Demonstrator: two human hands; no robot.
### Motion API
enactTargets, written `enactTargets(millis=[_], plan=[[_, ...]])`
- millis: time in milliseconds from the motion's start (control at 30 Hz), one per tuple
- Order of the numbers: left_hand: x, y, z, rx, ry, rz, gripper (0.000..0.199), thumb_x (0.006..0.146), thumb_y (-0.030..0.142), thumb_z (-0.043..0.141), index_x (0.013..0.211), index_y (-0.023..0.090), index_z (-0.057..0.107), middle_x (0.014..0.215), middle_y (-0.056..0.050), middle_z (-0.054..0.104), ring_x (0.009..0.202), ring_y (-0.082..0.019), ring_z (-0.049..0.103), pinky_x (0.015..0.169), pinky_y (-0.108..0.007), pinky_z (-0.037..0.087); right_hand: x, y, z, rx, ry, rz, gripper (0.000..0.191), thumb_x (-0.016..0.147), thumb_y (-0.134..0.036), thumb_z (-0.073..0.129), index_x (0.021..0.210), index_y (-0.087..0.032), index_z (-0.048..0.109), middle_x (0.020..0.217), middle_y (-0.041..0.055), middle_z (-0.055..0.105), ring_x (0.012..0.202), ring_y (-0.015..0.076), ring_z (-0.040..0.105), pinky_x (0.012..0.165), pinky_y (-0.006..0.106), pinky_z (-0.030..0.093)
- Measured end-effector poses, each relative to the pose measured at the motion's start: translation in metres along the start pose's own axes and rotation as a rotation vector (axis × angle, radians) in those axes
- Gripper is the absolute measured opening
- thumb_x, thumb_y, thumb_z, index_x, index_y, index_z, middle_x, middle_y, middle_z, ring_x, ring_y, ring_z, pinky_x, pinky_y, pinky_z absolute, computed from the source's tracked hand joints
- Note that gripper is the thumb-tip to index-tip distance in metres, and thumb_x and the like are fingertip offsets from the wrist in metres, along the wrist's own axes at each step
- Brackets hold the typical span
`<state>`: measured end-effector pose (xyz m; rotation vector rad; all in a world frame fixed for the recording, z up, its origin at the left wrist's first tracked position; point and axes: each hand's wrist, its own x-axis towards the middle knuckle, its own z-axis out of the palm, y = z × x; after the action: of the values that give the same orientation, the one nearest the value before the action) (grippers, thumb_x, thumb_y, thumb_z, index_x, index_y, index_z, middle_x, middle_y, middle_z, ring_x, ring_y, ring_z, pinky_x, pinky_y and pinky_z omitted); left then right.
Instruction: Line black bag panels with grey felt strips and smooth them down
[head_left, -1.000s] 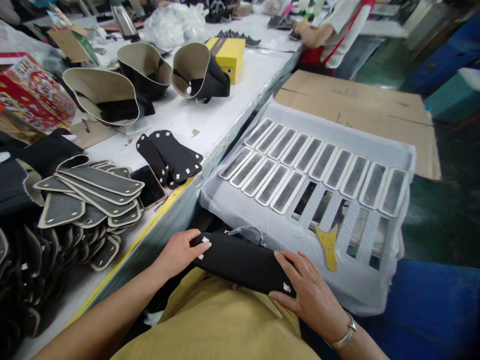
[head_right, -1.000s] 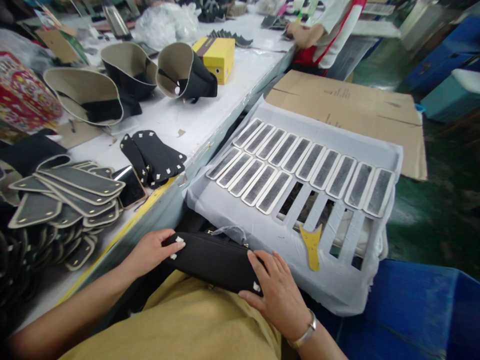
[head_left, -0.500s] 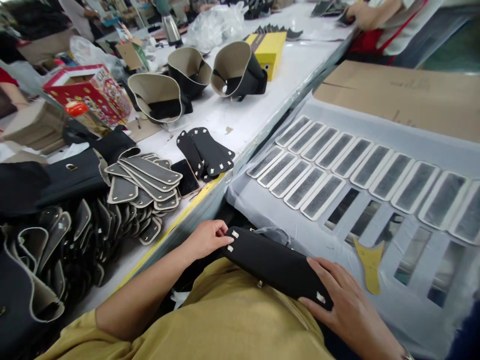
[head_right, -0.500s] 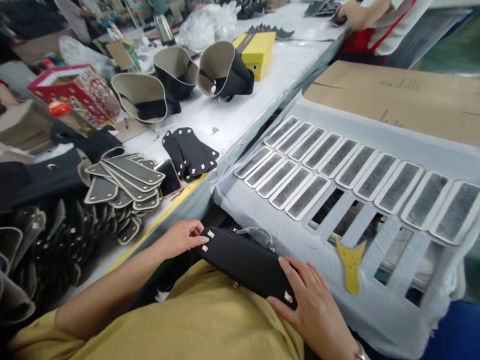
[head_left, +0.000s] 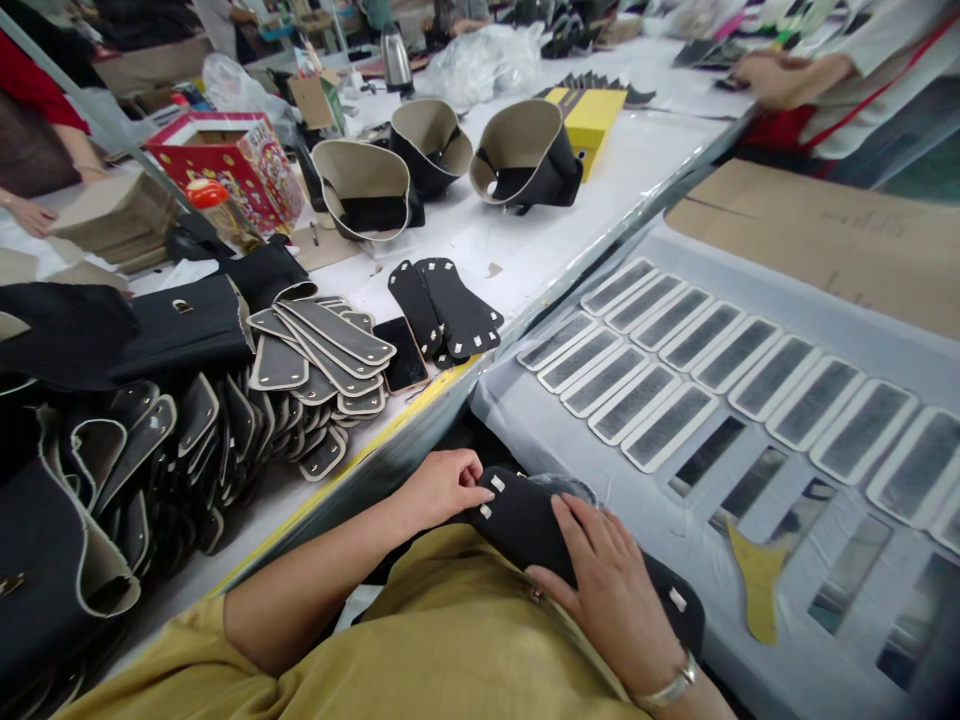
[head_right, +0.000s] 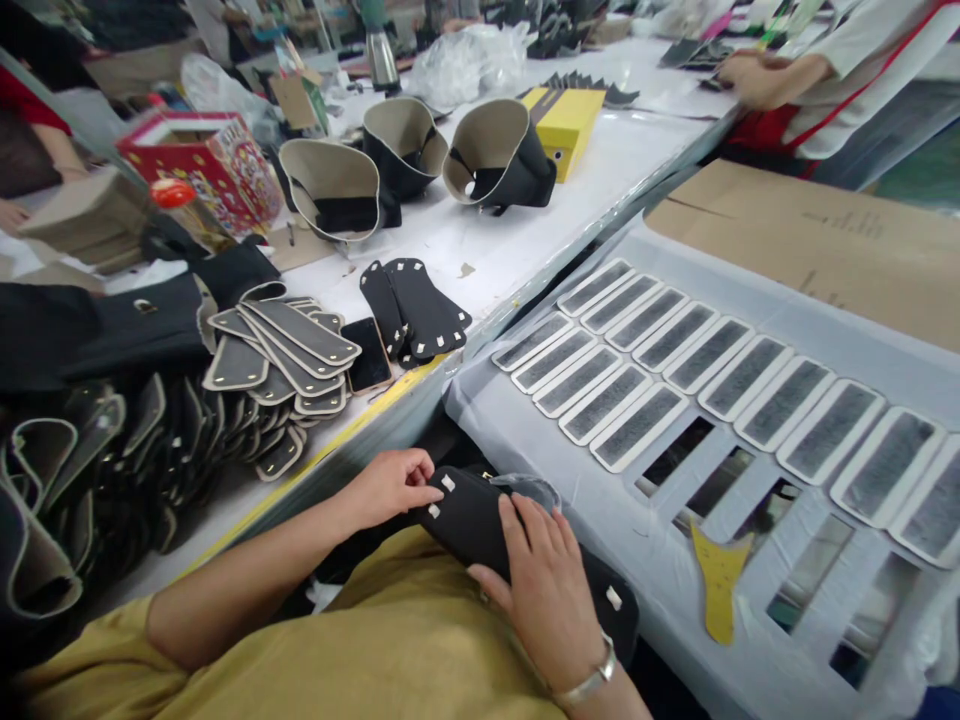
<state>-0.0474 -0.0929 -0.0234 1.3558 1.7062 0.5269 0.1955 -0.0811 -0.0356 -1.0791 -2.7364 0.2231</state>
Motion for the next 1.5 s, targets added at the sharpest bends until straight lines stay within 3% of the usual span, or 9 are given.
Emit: enactTargets(millis=[167, 500, 900, 1067, 1200, 1367, 1500], plan=[[-0.002, -0.004, -0.001, -0.090, 0.030, -0.007, 0.020, 0.066, 0.032, 0.065, 0.074, 0.017, 0.054, 0.059, 0.004, 0.057, 0.054, -0.011, 0.051, 0.051, -0.021, 0.036, 0.034, -0.019, 0.008, 0.068, -0.014, -0.011, 0.065, 0.077, -0.054, 0.056, 0.126, -0.013, 0.046, 0.123, 0.0157, 0.052, 0.112, 0.0300, 0.048, 0.096, 0.048, 0.039], [-0.001, -0.031, 0.001, -0.586, -0.065, -0.149, 0.019, 0.066, 0.024, 0.062, 0.077, 0.017, 0.047, 0.055, 0.007, 0.052, 0.044, -0.009, 0.049, 0.044, -0.020, 0.039, 0.036, -0.014, 0.016, 0.045, -0.053, -0.001, 0.066, 0.077, -0.055, 0.054, 0.129, -0.016, 0.041, 0.125, 0.0136, 0.051, 0.112, 0.0302, 0.048, 0.090, 0.044, 0.042], [0.010, -0.043, -0.003, -0.552, -0.156, -0.100, 0.020, 0.065, 0.024, 0.063, 0.075, 0.017, 0.048, 0.057, 0.006, 0.050, 0.045, -0.008, 0.047, 0.043, -0.020, 0.038, 0.040, -0.018, 0.015, 0.027, -0.093, -0.002, 0.063, 0.078, -0.052, 0.054, 0.129, -0.017, 0.040, 0.126, 0.0126, 0.050, 0.113, 0.0281, 0.047, 0.091, 0.043, 0.042], [0.016, -0.047, -0.009, -0.425, -0.181, 0.106, 0.028, 0.065, 0.020, 0.066, 0.088, 0.017, 0.051, 0.063, 0.007, 0.050, 0.053, -0.007, 0.045, 0.050, -0.019, 0.037, 0.040, -0.019, 0.016, 0.017, -0.090, 0.003, 0.067, 0.077, -0.056, 0.054, 0.129, -0.016, 0.041, 0.126, 0.0121, 0.050, 0.113, 0.0273, 0.047, 0.092, 0.043, 0.042], [0.015, -0.041, -0.019, -0.213, -0.108, 0.293, 0.037, 0.065, 0.017, 0.066, 0.099, 0.020, 0.052, 0.078, 0.004, 0.050, 0.062, -0.008, 0.046, 0.057, -0.019, 0.040, 0.039, -0.019, 0.015, 0.021, -0.104, -0.015, 0.065, 0.078, -0.055, 0.053, 0.131, -0.019, 0.041, 0.128, 0.0114, 0.047, 0.115, 0.0274, 0.045, 0.092, 0.043, 0.041], [0.004, -0.031, -0.018, 0.072, -0.032, 0.527, 0.022, 0.076, 0.013, 0.054, 0.097, 0.021, 0.060, 0.092, -0.002, 0.052, 0.082, -0.013, 0.051, 0.075, -0.023, 0.043, 0.041, -0.019, 0.012, -0.026, -0.117, -0.096, 0.048, 0.082, -0.046, 0.053, 0.126, -0.031, 0.048, 0.130, 0.0107, 0.043, 0.115, 0.0289, 0.044, 0.089, 0.046, 0.042], [-0.003, -0.030, -0.010, 0.315, 0.046, 0.661, 0.018, 0.079, 0.014, 0.050, 0.088, 0.019, 0.064, 0.096, -0.004, 0.055, 0.083, -0.015, 0.050, 0.075, -0.027, 0.041, 0.041, -0.019, 0.009, -0.048, -0.127, -0.119, 0.046, 0.080, -0.044, 0.056, 0.125, -0.034, 0.050, 0.130, 0.0117, 0.041, 0.114, 0.0294, 0.045, 0.088, 0.046, 0.043]])
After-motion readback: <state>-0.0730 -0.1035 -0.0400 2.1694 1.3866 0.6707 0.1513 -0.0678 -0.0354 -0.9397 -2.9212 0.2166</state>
